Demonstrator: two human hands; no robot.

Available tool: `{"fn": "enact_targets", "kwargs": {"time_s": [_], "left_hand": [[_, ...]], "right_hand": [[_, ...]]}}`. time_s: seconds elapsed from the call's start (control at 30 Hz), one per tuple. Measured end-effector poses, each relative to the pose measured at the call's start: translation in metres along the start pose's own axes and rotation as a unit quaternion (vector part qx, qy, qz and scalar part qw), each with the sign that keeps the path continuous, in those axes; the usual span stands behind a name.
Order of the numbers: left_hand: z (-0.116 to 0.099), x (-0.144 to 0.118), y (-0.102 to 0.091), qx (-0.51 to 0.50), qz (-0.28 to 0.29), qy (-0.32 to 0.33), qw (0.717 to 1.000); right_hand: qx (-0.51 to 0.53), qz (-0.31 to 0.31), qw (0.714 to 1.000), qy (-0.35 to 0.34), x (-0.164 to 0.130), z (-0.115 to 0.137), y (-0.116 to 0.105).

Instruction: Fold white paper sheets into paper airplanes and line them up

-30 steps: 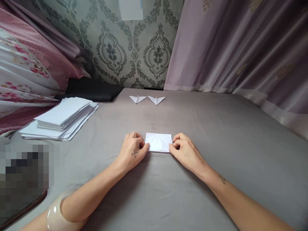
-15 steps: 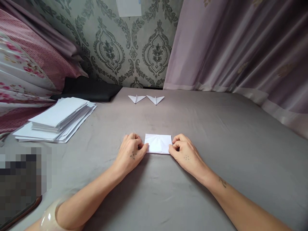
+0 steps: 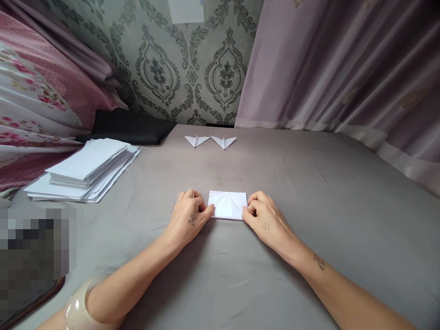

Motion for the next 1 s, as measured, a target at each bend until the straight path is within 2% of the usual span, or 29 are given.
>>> {"fn": "enact_targets", "kwargs": {"time_s": [0.13, 0.23, 0.3, 0.37, 0.47, 0.53, 0.6, 0.77, 1.0], "left_hand": [[0.002, 0.0, 0.001, 0.021, 0.002, 0.014, 1.0], [0.002, -0.002, -0.001, 0.04, -0.021, 0.04, 0.998], [-0.004, -0.004, -0.003, 0.055, -0.045, 0.095, 0.993], [-0.013, -0.006, -0.001, 0.069, -0.057, 0.178, 0.98], [-0.023, -0.009, 0.007, 0.083, -0.022, 0.282, 0.956], [-0.024, -0.007, 0.012, 0.08, 0.008, 0.308, 0.948], [-0.022, -0.003, 0.013, 0.059, 0.021, 0.301, 0.951], [-0.019, 0.004, 0.007, -0.001, 0.023, 0.228, 0.973], [-0.024, 0.0, 0.008, 0.007, -0.005, 0.186, 0.983]], "right_hand": [[-0.053, -0.01, 0.999, 0.002, -0.002, 0.002, 0.0], [-0.049, -0.045, 0.998, -0.017, -0.002, 0.004, -0.002], [-0.044, -0.065, 0.994, -0.075, -0.002, 0.011, -0.002], [-0.042, -0.064, 0.987, -0.141, -0.002, 0.02, 0.0], [-0.025, -0.016, 0.98, -0.199, -0.002, 0.028, 0.007], [-0.017, 0.013, 0.978, -0.206, -0.001, 0.029, 0.009], [-0.022, 0.021, 0.979, -0.203, 0.0, 0.029, 0.009], [-0.082, 0.011, 0.976, -0.204, -0.004, 0.032, 0.003], [-0.244, 0.015, 0.945, -0.216, -0.026, 0.063, 0.004]]}}
Point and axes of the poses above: each hand's wrist, its own x-axis towards the middle knuckle, its own y-axis out of the palm, z = x × y, the point moved 7 cm from there along x, towards the middle knuckle, and after that the axes turned 5 degrees about -y, right-handed, at the moved point
